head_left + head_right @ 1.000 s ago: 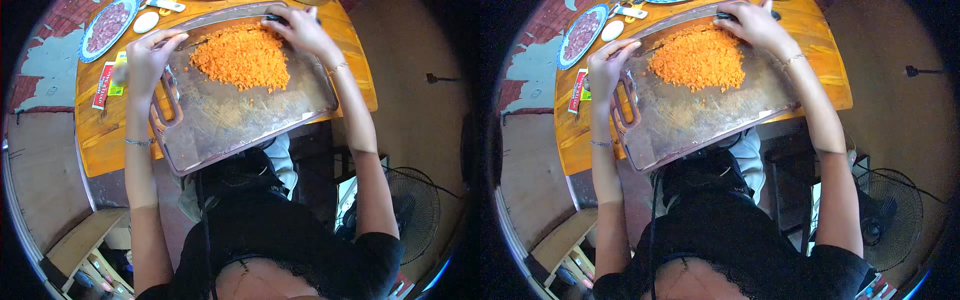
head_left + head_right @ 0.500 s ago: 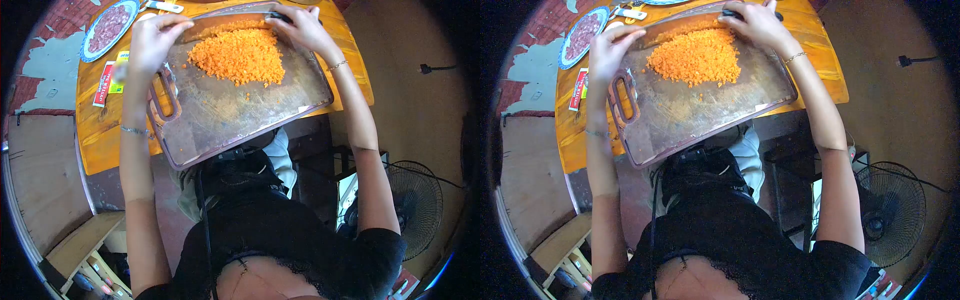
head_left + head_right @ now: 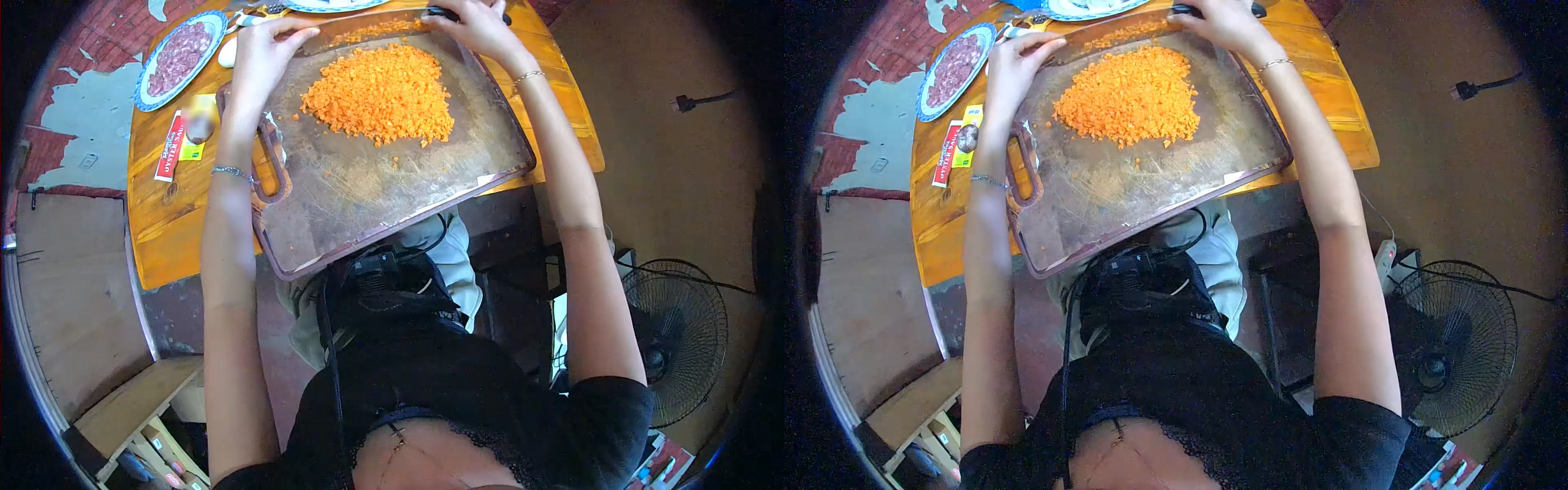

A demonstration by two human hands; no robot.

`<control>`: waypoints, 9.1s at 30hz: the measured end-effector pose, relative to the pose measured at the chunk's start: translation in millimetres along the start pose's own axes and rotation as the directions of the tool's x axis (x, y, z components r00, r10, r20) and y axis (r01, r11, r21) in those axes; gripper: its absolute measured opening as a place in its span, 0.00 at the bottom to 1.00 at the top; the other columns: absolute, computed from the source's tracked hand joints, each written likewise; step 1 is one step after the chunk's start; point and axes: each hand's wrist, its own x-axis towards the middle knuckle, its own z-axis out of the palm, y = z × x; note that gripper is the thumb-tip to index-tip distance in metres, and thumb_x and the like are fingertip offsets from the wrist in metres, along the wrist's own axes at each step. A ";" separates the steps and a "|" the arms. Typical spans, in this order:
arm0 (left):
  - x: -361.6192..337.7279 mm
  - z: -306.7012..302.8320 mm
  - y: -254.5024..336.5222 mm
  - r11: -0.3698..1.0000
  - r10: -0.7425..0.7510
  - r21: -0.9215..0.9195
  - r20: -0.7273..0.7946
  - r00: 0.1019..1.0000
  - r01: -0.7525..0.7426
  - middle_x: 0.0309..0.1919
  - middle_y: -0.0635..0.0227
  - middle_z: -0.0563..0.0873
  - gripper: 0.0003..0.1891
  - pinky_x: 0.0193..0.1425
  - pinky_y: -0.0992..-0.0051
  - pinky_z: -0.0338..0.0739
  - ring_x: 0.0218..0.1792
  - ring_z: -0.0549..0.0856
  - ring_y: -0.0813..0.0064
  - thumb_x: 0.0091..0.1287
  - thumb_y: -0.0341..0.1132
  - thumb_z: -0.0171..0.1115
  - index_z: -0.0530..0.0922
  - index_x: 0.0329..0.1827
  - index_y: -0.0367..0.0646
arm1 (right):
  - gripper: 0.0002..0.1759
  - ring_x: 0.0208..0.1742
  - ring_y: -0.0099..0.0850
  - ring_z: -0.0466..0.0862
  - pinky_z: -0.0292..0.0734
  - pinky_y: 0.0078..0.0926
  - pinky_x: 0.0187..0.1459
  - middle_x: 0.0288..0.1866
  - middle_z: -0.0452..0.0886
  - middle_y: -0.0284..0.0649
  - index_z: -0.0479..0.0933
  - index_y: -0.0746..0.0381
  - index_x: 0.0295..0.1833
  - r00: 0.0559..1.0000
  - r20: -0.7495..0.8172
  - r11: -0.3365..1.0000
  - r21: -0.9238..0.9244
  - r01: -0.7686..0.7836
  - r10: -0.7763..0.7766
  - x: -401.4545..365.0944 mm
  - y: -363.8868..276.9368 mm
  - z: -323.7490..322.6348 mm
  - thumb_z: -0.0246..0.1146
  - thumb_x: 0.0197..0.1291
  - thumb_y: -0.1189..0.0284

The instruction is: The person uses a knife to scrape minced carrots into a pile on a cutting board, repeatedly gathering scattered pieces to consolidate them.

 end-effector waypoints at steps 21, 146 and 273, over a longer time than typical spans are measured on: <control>-32.0 -2.2 -4.3 0.905 -0.259 -0.333 0.061 0.964 0.264 0.34 0.70 0.88 0.09 0.42 0.85 0.80 0.35 0.85 0.85 0.61 0.30 0.68 0.85 0.42 0.36 | 0.15 0.49 0.41 0.80 0.52 0.63 0.59 0.41 0.83 0.45 0.79 0.59 0.47 0.992 0.116 0.989 -0.128 0.074 -0.059 2.2 -28.2 -30.0 0.60 0.63 0.60; -66.4 -41.3 25.9 0.919 -0.368 -0.169 -0.038 0.929 0.357 0.29 0.71 0.87 0.10 0.33 0.84 0.78 0.28 0.84 0.84 0.60 0.33 0.70 0.86 0.40 0.38 | 0.19 0.44 0.36 0.80 0.51 0.47 0.57 0.40 0.83 0.43 0.79 0.58 0.48 0.906 0.230 0.935 0.079 0.345 -0.354 35.7 -19.7 15.4 0.61 0.63 0.54; -33.4 -27.7 27.0 0.992 0.112 -0.070 0.105 0.988 -0.105 0.33 0.62 0.89 0.09 0.37 0.80 0.79 0.32 0.87 0.76 0.57 0.27 0.67 0.86 0.41 0.39 | 0.26 0.38 0.52 0.81 0.76 0.46 0.43 0.31 0.80 0.56 0.78 0.65 0.38 0.952 0.303 0.993 -0.092 0.071 -0.040 -66.1 -37.1 -25.2 0.51 0.67 0.51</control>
